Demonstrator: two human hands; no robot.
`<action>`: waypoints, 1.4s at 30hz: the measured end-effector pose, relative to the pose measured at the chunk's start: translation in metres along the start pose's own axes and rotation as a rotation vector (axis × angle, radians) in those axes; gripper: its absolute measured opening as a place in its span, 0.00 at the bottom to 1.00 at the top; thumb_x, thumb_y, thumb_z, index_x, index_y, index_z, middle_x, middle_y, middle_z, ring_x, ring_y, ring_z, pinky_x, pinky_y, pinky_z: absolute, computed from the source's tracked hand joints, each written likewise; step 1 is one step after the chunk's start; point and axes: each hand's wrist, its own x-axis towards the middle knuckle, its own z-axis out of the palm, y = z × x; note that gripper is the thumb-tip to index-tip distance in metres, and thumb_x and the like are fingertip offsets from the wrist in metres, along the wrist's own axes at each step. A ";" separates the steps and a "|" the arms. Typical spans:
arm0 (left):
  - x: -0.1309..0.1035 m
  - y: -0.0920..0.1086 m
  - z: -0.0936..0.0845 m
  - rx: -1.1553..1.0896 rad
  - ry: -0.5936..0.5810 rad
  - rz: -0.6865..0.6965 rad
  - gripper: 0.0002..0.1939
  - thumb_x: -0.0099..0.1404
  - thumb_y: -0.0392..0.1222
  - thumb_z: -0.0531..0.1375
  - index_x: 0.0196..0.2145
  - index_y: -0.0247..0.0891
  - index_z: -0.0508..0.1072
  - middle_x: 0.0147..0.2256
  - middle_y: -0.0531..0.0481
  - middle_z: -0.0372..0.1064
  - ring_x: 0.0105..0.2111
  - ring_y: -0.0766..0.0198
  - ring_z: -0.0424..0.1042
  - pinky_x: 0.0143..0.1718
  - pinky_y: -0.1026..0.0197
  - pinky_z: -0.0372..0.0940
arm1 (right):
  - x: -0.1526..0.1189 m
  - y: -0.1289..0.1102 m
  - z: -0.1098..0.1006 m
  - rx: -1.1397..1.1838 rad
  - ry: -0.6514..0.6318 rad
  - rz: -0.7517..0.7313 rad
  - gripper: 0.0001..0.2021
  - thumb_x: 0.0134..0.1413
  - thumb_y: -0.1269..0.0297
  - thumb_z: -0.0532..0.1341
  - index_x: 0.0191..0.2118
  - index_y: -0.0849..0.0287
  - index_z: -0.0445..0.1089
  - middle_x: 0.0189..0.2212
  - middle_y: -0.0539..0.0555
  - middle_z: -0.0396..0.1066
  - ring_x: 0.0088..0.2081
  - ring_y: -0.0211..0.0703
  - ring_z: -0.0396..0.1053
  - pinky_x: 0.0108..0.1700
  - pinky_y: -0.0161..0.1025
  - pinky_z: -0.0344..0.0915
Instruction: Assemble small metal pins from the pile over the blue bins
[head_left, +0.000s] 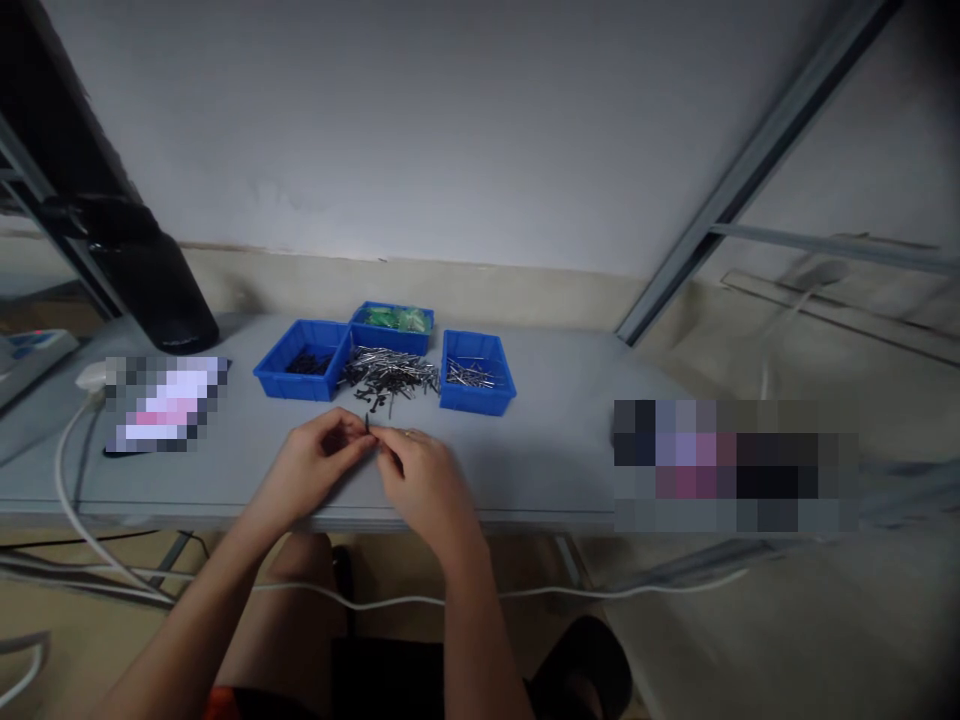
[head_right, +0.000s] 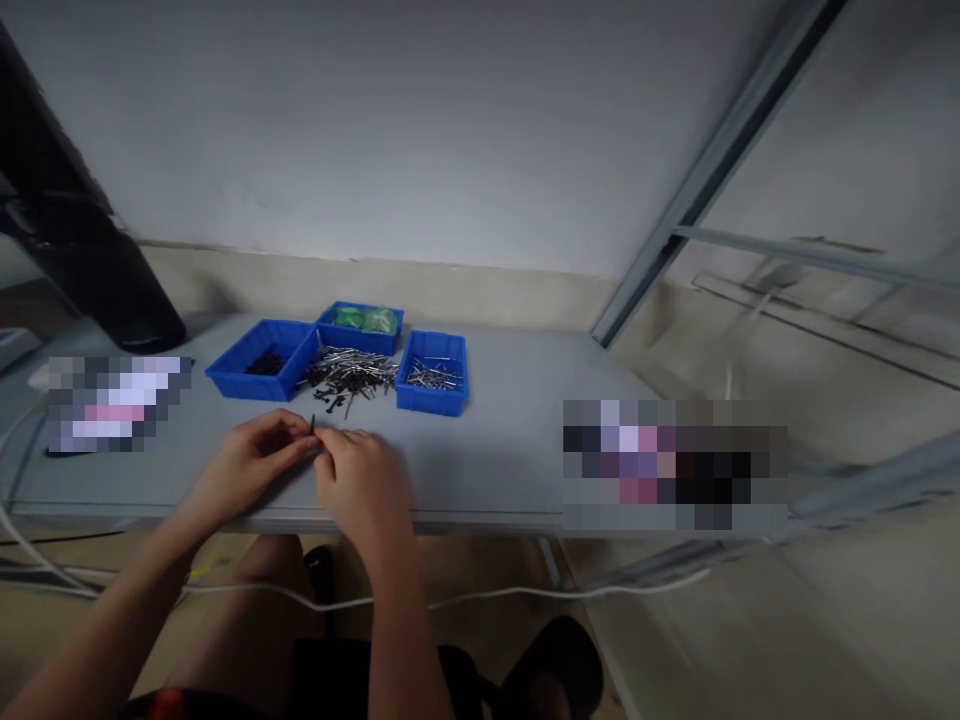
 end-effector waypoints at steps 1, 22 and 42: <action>0.000 0.000 0.000 -0.015 0.000 -0.004 0.11 0.59 0.49 0.58 0.30 0.37 0.71 0.29 0.50 0.72 0.31 0.62 0.70 0.35 0.61 0.66 | 0.000 0.000 0.000 0.007 0.006 0.007 0.15 0.57 0.74 0.52 0.43 0.56 0.73 0.36 0.54 0.76 0.38 0.43 0.72 0.40 0.37 0.64; -0.001 0.003 -0.002 -0.062 0.095 -0.060 0.15 0.56 0.51 0.60 0.35 0.37 0.73 0.32 0.47 0.75 0.33 0.58 0.73 0.38 0.58 0.68 | 0.003 0.003 0.001 0.159 0.111 0.100 0.08 0.62 0.66 0.52 0.40 0.57 0.68 0.35 0.53 0.75 0.37 0.43 0.72 0.38 0.36 0.63; -0.002 0.005 -0.004 -0.003 0.079 0.004 0.17 0.58 0.53 0.58 0.35 0.37 0.74 0.33 0.47 0.75 0.33 0.59 0.72 0.37 0.60 0.68 | 0.001 0.002 0.001 0.108 0.046 0.053 0.06 0.60 0.68 0.55 0.37 0.57 0.69 0.33 0.52 0.75 0.35 0.43 0.72 0.35 0.36 0.61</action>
